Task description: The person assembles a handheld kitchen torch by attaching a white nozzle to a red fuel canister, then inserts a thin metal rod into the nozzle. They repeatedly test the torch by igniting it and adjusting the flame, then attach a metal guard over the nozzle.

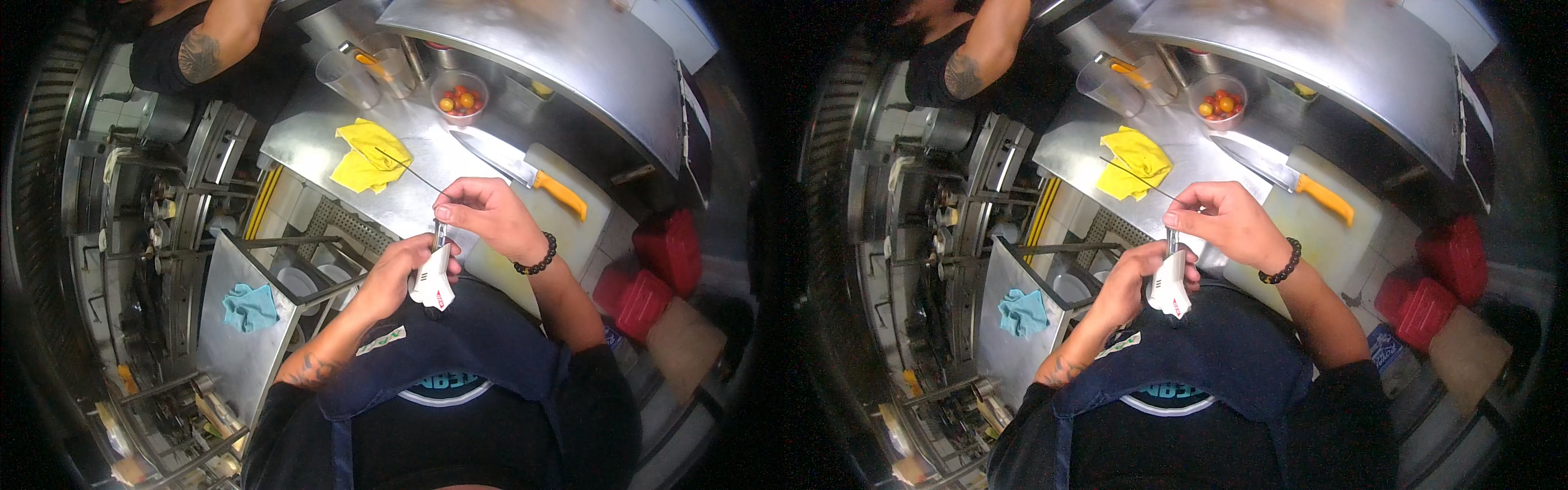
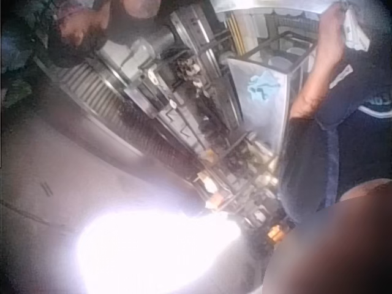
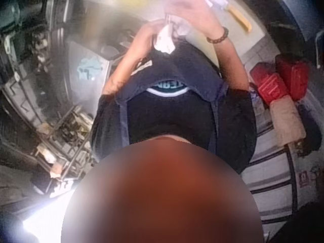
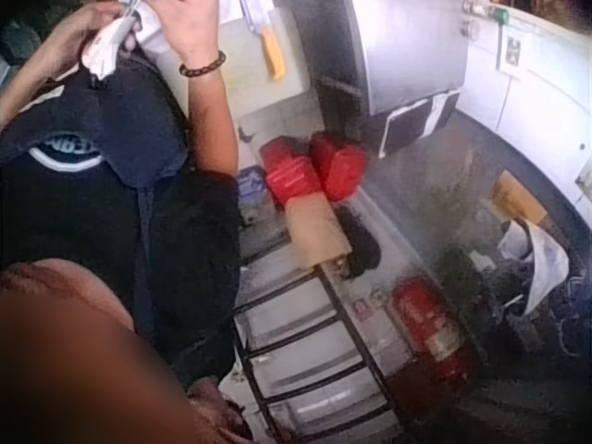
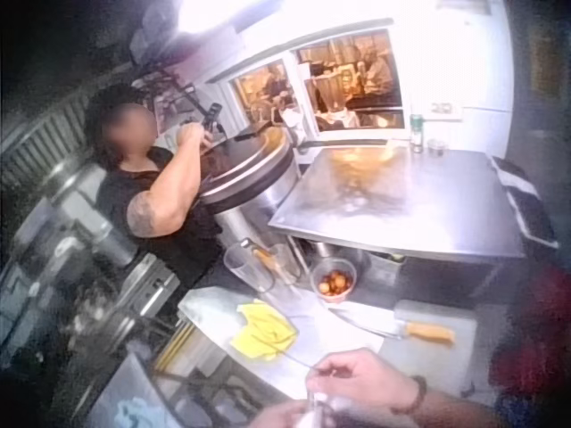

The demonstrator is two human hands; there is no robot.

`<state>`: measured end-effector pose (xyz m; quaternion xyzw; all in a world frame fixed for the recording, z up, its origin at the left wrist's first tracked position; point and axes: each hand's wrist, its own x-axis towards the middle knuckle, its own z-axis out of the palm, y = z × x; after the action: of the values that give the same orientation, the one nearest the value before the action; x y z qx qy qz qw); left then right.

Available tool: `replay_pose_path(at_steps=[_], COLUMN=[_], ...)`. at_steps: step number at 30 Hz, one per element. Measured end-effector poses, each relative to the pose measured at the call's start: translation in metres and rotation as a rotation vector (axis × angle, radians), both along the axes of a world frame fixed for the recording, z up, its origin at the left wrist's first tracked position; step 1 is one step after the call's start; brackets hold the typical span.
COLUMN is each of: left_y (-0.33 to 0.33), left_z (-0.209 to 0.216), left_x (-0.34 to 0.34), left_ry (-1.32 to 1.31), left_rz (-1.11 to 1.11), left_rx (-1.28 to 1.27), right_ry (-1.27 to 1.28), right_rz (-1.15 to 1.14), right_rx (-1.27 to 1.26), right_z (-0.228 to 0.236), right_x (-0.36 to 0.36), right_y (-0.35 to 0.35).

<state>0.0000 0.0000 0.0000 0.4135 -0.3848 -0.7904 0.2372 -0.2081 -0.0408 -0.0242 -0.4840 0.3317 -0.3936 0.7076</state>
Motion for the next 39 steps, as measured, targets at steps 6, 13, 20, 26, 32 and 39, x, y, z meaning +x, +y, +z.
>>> replay_pose_path(at_steps=[6, 13, 20, 26, 32, 39], left_y=[-0.004, -0.004, -0.005, -0.002, 0.005, 0.012], left_z=[-0.002, -0.003, -0.002, 0.001, 0.004, 0.005], left_x=[-0.011, -0.010, -0.008, -0.006, -0.012, -0.007], left_ry=[0.044, 0.126, 0.068, -0.298, -0.477, -0.563], left_rz=[0.095, 0.066, 0.011, -0.082, -0.010, -0.046], left_rx=[0.108, 0.185, 0.135, -0.311, -0.558, -0.653], right_ry=[-0.025, -0.029, -0.032, 0.134, 0.182, 0.097], right_rz=[-0.084, -0.119, -0.047, -0.006, -0.019, -0.003], right_rx=[-0.033, -0.008, -0.075, -0.115, -0.133, -0.081], right_z=[0.008, 0.014, 0.003, 0.014, 0.008, 0.005], right_x=[0.003, -0.003, -0.005, -0.014, -0.021, -0.014], right_y=[0.002, -0.001, 0.000, 0.004, 0.006, 0.015])
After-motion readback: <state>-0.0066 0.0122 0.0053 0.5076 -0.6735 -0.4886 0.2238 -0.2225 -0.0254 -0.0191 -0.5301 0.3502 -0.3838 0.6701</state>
